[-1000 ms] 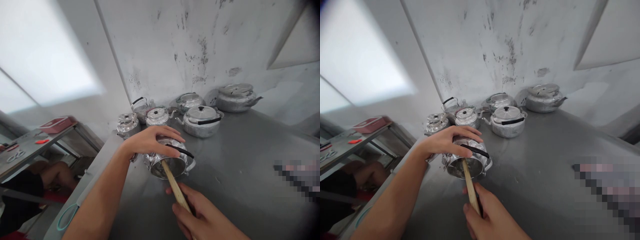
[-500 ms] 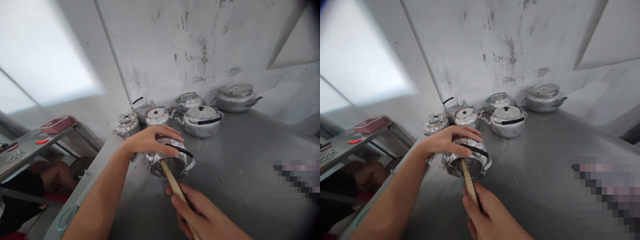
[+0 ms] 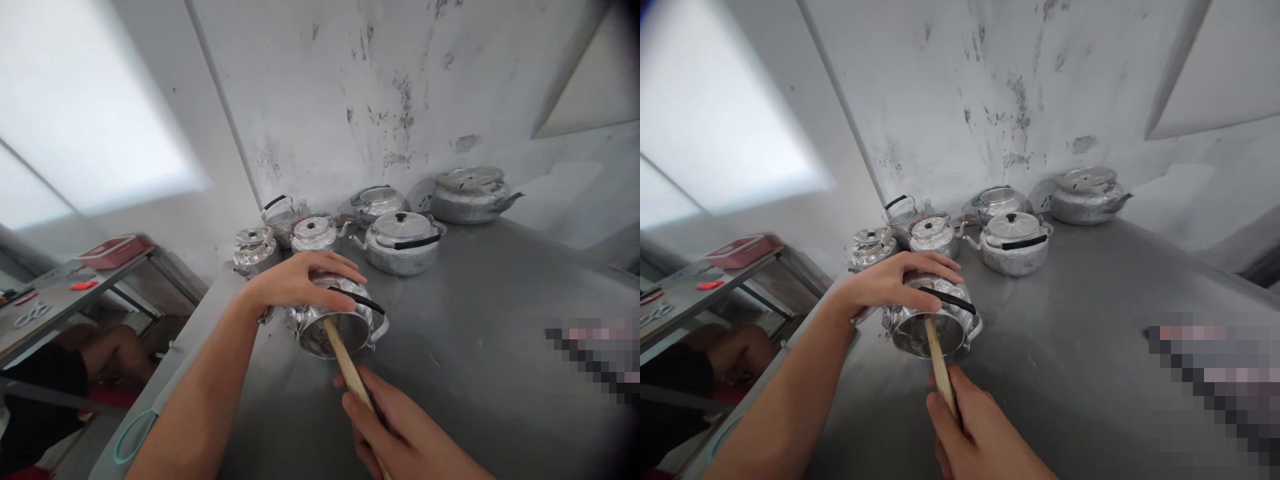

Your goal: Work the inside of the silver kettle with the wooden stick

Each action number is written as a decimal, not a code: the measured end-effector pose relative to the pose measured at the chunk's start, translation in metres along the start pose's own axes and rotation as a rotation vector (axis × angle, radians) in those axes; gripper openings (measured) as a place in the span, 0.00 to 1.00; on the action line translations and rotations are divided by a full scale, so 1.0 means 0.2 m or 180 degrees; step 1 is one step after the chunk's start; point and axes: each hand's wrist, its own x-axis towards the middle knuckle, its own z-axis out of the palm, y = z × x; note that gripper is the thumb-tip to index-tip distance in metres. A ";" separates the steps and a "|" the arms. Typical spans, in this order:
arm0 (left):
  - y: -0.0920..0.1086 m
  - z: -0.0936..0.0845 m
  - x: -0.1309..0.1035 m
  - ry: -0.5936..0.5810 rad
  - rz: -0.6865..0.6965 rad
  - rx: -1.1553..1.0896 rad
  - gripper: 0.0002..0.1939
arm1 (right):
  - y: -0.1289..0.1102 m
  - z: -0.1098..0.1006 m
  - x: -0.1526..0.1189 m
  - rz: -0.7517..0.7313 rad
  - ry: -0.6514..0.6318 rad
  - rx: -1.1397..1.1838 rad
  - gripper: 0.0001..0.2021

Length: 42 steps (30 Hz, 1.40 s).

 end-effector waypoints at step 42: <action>0.01 0.00 0.00 0.0049 -0.0031 0.0017 0.22 | 0.02 -0.01 -0.01 -0.0202 0.0412 -0.0514 0.17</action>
